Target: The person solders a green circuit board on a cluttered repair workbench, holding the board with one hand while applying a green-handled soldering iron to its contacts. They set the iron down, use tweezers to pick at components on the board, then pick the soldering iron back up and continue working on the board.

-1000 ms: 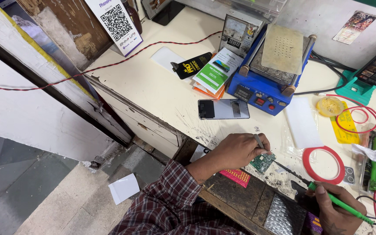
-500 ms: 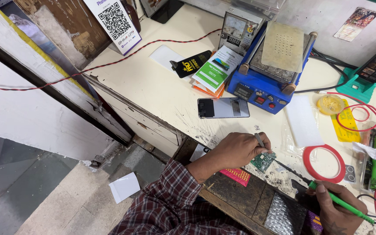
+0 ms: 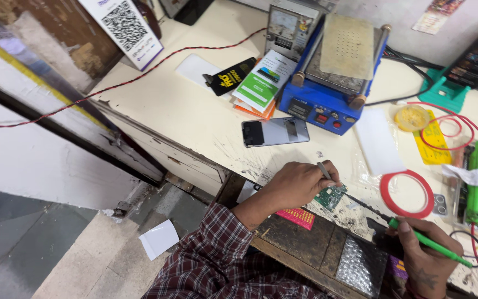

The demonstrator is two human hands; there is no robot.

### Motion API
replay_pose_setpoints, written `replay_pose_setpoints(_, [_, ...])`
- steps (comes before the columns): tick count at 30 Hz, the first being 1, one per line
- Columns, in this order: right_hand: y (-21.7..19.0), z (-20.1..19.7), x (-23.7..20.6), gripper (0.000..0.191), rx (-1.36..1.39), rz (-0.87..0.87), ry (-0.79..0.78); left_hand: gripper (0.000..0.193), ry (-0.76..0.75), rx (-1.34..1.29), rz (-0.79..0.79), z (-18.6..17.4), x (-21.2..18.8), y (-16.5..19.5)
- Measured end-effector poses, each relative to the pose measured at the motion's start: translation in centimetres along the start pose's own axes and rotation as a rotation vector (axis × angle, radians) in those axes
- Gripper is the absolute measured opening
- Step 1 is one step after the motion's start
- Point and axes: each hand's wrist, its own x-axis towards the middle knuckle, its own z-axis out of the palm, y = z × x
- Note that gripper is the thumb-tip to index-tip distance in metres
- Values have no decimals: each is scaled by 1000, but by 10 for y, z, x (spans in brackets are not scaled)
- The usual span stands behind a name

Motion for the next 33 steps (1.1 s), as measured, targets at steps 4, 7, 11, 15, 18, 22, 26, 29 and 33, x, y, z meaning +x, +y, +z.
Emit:
replay_pose_setpoints(4, [-15,-2,13,11,-68,-61,-28,16,44,-21,41,-10,9,5])
replay_pose_setpoints(7, [-26,-4,22,10,-88,-67,-23,15,17,-71,9,-14,19,11])
replay_pose_setpoints(11, [-36,-11,36,11,-61,-39,-7,15,14,-61,8,-15,33,20])
replay_pose_setpoints(15, [-40,-22,45,11,-134,-71,-9,14,22,-76,18,-13,46,27])
replay_pose_setpoints(18, [-40,-30,48,11,-119,-66,-22,13,27,-85,16,-10,50,33])
replay_pose_setpoints(22, [-41,-39,50,12,-66,-63,-26,12,21,-96,13,-6,55,42])
replay_pose_setpoints(26, [-48,-51,50,13,-128,-80,0,13,19,-106,1,-6,61,58])
replay_pose_setpoints(29, [-55,-56,39,14,-116,-74,6,13,31,-132,19,-7,53,68])
replay_pose_setpoints(33, [-61,-52,16,14,-75,-63,-7,14,31,-129,10,-7,28,73])
